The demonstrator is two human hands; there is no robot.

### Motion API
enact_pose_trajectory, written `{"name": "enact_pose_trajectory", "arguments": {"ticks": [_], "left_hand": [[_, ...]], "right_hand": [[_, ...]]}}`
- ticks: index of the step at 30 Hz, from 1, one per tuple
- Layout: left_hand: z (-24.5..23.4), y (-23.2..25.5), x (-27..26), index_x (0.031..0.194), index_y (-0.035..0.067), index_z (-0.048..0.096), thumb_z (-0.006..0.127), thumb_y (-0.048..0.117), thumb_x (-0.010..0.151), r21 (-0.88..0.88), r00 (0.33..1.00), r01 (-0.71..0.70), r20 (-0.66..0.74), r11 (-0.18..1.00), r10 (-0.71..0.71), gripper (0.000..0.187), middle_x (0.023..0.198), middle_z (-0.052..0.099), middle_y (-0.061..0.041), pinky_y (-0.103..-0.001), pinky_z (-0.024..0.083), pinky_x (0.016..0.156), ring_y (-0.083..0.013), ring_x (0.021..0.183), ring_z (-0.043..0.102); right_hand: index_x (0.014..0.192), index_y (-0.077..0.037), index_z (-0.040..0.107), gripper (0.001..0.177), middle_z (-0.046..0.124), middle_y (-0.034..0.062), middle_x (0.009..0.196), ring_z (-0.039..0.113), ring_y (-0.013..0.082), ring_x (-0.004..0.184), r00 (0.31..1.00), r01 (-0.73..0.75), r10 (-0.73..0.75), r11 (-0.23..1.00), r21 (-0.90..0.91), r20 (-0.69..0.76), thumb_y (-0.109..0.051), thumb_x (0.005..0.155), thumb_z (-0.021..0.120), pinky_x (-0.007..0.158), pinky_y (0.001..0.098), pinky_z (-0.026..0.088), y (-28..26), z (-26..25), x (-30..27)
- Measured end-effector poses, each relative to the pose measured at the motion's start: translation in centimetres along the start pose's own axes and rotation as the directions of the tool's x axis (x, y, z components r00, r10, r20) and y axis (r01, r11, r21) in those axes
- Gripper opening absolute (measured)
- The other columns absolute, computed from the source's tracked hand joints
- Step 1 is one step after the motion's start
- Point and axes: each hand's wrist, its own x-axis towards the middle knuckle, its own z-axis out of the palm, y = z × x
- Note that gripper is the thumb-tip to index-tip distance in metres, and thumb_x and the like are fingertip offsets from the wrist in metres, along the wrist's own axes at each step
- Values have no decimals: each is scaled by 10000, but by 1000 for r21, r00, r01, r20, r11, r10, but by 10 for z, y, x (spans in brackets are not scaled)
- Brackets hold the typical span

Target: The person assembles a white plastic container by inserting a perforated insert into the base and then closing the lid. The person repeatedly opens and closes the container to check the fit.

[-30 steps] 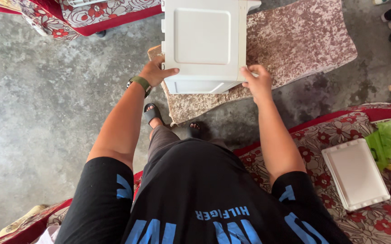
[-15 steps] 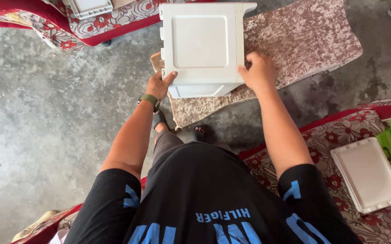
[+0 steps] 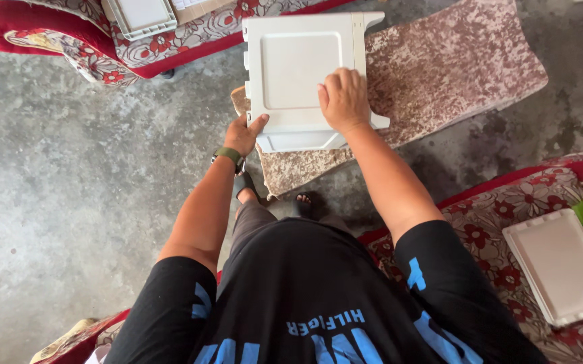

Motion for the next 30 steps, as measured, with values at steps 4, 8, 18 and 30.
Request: {"name": "enact_pose_trajectory", "arguments": {"ticks": [4, 8, 18, 30], "left_hand": [[-7, -27, 15, 1177, 32, 700, 641, 573, 902, -409, 995, 89, -13, 908, -104, 610, 926, 736, -63, -306, 403, 601, -130, 668, 536], [-49, -68, 21, 1152, 57, 672, 455, 735, 923, -659, 892, 150, -230, 737, -388, 747, 797, 660, -45, -268, 317, 431, -87, 486, 413], [-36, -111, 81, 1178, 48, 590, 463, 642, 974, -681, 705, -132, -575, 720, -416, 641, 786, 675, -104, -304, 433, 495, -142, 547, 527], [52, -71, 84, 1226, 149, 564, 577, 444, 959, -902, 902, -45, -222, 430, -371, 398, 832, 624, -76, -329, 448, 579, -174, 645, 539]], "right_hand": [[1257, -104, 537, 376, 463, 213, 1422, 480, 373, 1286, 987, -159, 161, 980, -122, 5, -421, 1054, 556, 1042, 515, 415, 4, 3, 2], [1500, -113, 335, 652, 348, 297, 1493, 417, 501, 1320, 883, -457, 469, 870, -187, 26, -511, 1023, 534, 1065, 630, 408, 12, -1, 10], [1640, -148, 170, 714, 423, 262, 1446, 559, 430, 1230, 668, -666, 647, 741, -93, 367, -479, 1082, 466, 933, 518, 521, -5, -20, 30], [1635, -179, 183, 681, 411, 245, 1467, 501, 423, 1292, 631, -669, 691, 715, -203, 353, -451, 1075, 460, 1037, 605, 371, -7, -10, 30]]}}
